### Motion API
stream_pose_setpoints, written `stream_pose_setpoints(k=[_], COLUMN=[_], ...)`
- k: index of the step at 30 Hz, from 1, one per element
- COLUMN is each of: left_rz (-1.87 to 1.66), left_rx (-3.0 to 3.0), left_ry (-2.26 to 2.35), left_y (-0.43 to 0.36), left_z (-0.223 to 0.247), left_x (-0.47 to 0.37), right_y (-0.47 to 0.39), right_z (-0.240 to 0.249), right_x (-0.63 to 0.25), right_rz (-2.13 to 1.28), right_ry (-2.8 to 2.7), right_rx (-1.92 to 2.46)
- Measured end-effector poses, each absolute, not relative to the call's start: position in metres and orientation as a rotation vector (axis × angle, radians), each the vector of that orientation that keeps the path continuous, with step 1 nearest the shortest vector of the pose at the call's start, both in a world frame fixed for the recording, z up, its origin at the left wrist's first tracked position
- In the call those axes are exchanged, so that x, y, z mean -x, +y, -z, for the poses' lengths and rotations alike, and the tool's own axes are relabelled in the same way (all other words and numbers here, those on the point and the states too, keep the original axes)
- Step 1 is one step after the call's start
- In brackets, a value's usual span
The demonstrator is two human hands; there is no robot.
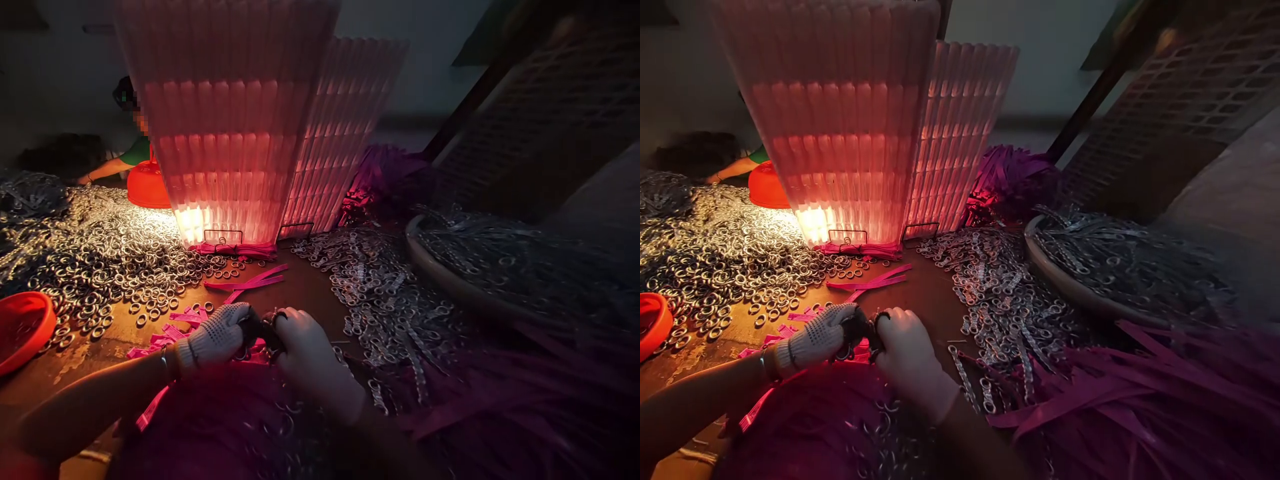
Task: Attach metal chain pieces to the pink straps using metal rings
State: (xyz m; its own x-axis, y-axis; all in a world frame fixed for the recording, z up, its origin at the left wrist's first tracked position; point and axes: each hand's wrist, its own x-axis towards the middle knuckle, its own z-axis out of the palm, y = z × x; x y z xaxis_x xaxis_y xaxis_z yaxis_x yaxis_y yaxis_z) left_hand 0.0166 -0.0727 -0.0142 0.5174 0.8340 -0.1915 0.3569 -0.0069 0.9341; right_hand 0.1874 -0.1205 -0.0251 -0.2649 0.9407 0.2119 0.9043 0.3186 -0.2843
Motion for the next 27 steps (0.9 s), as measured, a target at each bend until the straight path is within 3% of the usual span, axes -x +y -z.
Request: stream_pose_setpoints(k=[4, 9, 18, 27], left_rz=[-0.449, -0.136, -0.105, -0.206], left_rx=[-1.54, -1.875, -2.019, -1.737], left_ry=[1.053, 1.179, 1.384, 1.15], left_y=[-0.053, 0.016, 0.08, 0.029], left_z=[0.022, 0.045, 0.086, 0.052], left_x=[-0.025, -0.063, -0.16, -0.062], right_y=[-0.111, -0.097, -0.088, -0.08], right_z=[0.032, 0.067, 0.098, 0.078], right_x=[-0.199, -0.223, -0.241, -0.234], right_rz=[-0.207, -0.4, -0.619, -0.493], right_ry=[-2.226, -1.729, -1.552, -1.7], right_rx=[1.726, 1.895, 1.689, 1.661])
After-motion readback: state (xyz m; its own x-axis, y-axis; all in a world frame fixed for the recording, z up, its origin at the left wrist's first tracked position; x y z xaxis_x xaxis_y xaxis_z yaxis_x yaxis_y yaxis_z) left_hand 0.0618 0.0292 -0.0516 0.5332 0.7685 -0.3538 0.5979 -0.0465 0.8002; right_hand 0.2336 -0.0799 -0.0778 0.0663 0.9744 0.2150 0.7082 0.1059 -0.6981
